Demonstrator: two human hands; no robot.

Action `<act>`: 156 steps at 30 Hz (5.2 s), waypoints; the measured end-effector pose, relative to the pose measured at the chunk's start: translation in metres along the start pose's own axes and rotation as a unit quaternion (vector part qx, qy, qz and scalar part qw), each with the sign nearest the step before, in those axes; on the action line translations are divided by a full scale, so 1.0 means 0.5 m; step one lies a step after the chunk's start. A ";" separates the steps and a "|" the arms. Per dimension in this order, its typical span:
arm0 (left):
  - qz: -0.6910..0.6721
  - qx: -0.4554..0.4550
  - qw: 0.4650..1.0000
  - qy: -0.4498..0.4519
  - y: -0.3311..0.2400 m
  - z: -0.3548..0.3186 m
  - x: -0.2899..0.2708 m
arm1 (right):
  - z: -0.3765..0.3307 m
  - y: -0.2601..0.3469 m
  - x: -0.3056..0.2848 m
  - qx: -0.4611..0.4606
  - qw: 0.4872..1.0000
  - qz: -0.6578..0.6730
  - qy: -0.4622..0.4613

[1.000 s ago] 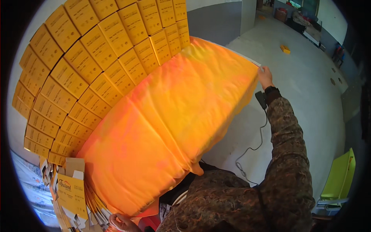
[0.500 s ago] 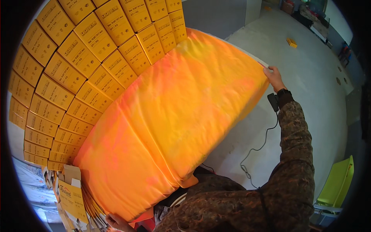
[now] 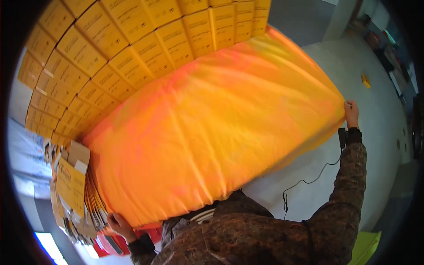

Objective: Folding and stacking yellow cardboard product boxes at a packaging station.

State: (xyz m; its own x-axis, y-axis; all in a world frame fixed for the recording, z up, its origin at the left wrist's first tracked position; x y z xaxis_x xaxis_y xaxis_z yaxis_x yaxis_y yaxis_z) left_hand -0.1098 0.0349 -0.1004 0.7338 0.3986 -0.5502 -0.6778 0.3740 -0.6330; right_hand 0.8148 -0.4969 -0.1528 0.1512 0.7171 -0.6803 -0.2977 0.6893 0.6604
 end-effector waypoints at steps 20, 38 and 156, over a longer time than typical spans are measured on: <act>-0.031 -0.018 0.999 -0.003 -0.025 -0.005 0.001 | -0.103 0.412 0.104 -0.257 0.889 -0.185 0.330; -0.012 -0.025 0.999 -0.015 -0.023 0.005 -0.004 | -0.136 0.808 0.392 -0.332 0.741 -0.355 0.463; -0.493 0.075 0.854 0.145 -0.398 0.066 -0.059 | -0.958 1.043 0.186 -0.238 0.703 0.522 0.421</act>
State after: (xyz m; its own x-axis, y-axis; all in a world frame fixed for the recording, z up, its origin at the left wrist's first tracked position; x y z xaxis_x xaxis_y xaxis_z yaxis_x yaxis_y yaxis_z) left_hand 0.0018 -0.0236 0.0599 0.9172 -0.3893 0.0849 0.2947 0.5194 -0.8021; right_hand 0.2220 -0.1200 -0.0240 -0.9354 0.3533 0.0162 -0.1440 -0.4225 0.8948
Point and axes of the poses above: each hand's wrist, its own z-axis towards the middle knuckle, its own x-axis out of the palm, y = z × x, the point moved 8 cm from there along z, towards the middle knuckle, and after that the axes turned 2 degrees about z, right-handed, at the moved point
